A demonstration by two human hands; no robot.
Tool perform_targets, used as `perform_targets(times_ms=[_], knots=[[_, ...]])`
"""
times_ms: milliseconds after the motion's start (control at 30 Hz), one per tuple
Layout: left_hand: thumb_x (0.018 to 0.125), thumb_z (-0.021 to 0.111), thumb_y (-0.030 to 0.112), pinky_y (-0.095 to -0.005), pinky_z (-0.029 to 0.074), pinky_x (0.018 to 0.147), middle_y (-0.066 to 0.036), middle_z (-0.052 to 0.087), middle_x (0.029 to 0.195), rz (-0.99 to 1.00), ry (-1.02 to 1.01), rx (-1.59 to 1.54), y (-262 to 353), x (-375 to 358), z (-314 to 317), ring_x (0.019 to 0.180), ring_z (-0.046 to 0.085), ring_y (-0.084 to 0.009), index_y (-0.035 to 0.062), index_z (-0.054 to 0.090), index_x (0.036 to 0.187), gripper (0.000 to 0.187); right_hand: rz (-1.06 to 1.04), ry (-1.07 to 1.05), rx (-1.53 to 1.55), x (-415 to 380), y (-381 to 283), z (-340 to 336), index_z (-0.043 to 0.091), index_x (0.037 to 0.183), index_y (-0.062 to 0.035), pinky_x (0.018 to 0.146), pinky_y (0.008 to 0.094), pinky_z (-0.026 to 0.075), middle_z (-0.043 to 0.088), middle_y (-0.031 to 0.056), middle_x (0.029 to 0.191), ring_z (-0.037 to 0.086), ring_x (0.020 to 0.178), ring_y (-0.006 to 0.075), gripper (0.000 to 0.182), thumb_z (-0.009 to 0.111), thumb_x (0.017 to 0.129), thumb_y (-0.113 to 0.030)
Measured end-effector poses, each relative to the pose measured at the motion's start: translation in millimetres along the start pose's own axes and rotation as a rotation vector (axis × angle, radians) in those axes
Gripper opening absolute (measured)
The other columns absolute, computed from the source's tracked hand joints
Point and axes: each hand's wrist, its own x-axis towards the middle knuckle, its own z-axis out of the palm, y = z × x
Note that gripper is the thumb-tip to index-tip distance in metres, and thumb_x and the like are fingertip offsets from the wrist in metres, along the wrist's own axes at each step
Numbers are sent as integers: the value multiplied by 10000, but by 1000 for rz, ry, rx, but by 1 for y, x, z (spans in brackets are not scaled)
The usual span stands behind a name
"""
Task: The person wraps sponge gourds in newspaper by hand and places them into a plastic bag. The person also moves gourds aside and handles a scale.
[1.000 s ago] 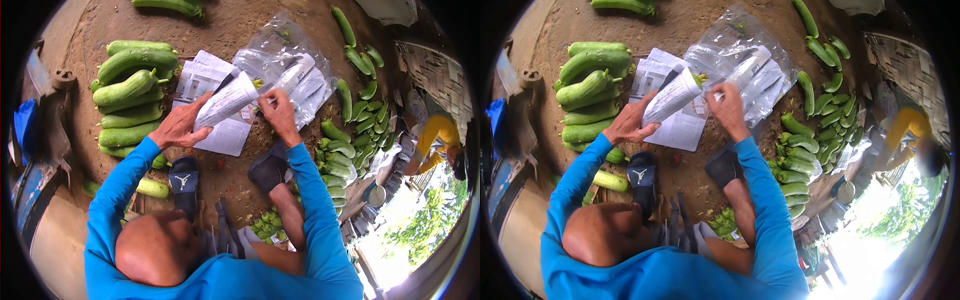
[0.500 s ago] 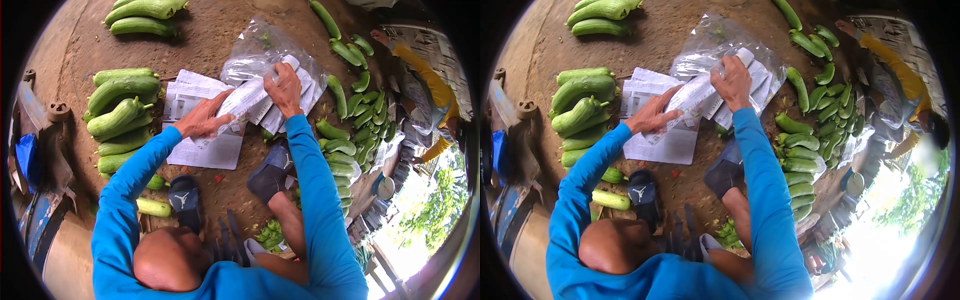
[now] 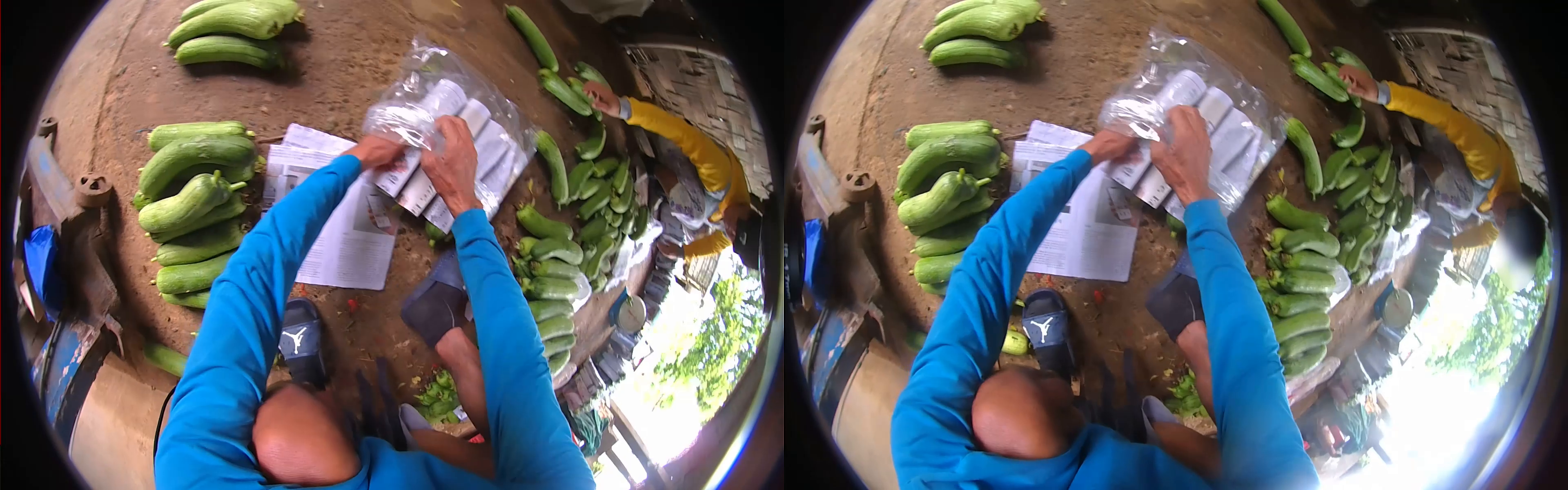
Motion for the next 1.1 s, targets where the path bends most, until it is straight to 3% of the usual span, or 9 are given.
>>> perform_targets(times_ms=[33, 100, 167, 200, 367, 433, 667, 800, 1100], knots=[[1050, 411, 319, -434, 534, 883, -176, 698, 1052, 234, 260, 41, -11, 4, 17, 930, 667, -311, 88, 613, 1286, 387, -50, 32, 27, 0, 2, 7, 607, 1039, 12, 947, 467, 478, 620, 196, 1136, 580, 1092, 407, 326, 696, 750, -109], [986, 464, 490, -433, 505, 976, -178, 684, 1229, -285, -119, -329, 8, 10, -3, 1079, 650, -357, 116, 642, 1288, 513, -31, 5, 10, -5, 13, 18, 590, 1189, 33, 1066, 459, 433, 588, 216, 1301, 545, 1224, 403, 431, 686, 803, -134], [919, 529, 490, -451, 486, 1002, -123, 719, 1181, 14, 544, -111, 35, 6, -10, 1102, 660, -354, 120, 693, 1227, 509, 48, -69, 31, -2, 2, 12, 571, 1261, 28, 1060, 463, 427, 587, 232, 1315, 540, 1233, 416, 441, 632, 895, -209], [882, 562, 459, -466, 495, 986, -134, 718, 1182, 121, 583, 250, 33, 2, -12, 1114, 658, -353, 124, 709, 1189, 477, 20, -94, 13, -4, 7, 14, 572, 1269, 23, 1054, 465, 428, 588, 233, 1320, 549, 1225, 407, 451, 636, 906, -237], [920, 531, 388, -473, 519, 894, -171, 724, 1123, -32, 633, 248, 55, -16, -29, 1028, 686, -361, 80, 710, 1097, 398, -16, -83, -122, -7, 12, 22, 605, 1225, 13, 1055, 486, 432, 595, 188, 1325, 564, 1196, 414, 445, 678, 905, -288], [894, 593, 282, -471, 516, 931, -241, 692, 1114, -305, -91, -20, 68, -32, -51, 1046, 661, -377, 26, 687, 1120, 354, -18, -103, -133, -5, 5, 19, 612, 1210, 10, 1057, 489, 432, 592, 175, 1334, 559, 1202, 419, 444, 700, 889, -283], [980, 582, 290, -431, 590, 731, -205, 721, 966, 39, 521, -7, 37, -138, -112, 831, 714, -324, 12, 697, 1149, 344, 1, -138, -185, -8, -20, -6, 590, 1211, 15, 1095, 533, 402, 456, 245, 1416, 450, 1310, 436, 527, 784, 813, -271], [976, 599, 241, -402, 585, 705, -171, 707, 961, -285, 698, 102, -20, -161, -181, 764, 687, -245, 9, 710, 1110, 290, -100, -4, -244, -47, -57, -19, 584, 1224, 1, 1126, 560, 344, 353, 246, 1444, 311, 1408, 401, 516, 765, 816, -256], [830, 633, 407, -557, 444, 962, -150, 559, 1346, -564, 628, 868, -133, -150, -264, 1174, 538, -377, 93, 485, 1396, 664, -254, -589, 50, -181, -99, 60, 513, 1370, -33, 1140, 544, 338, 356, 198, 1536, 338, 1418, 420, 711, 771, 785, -343]])
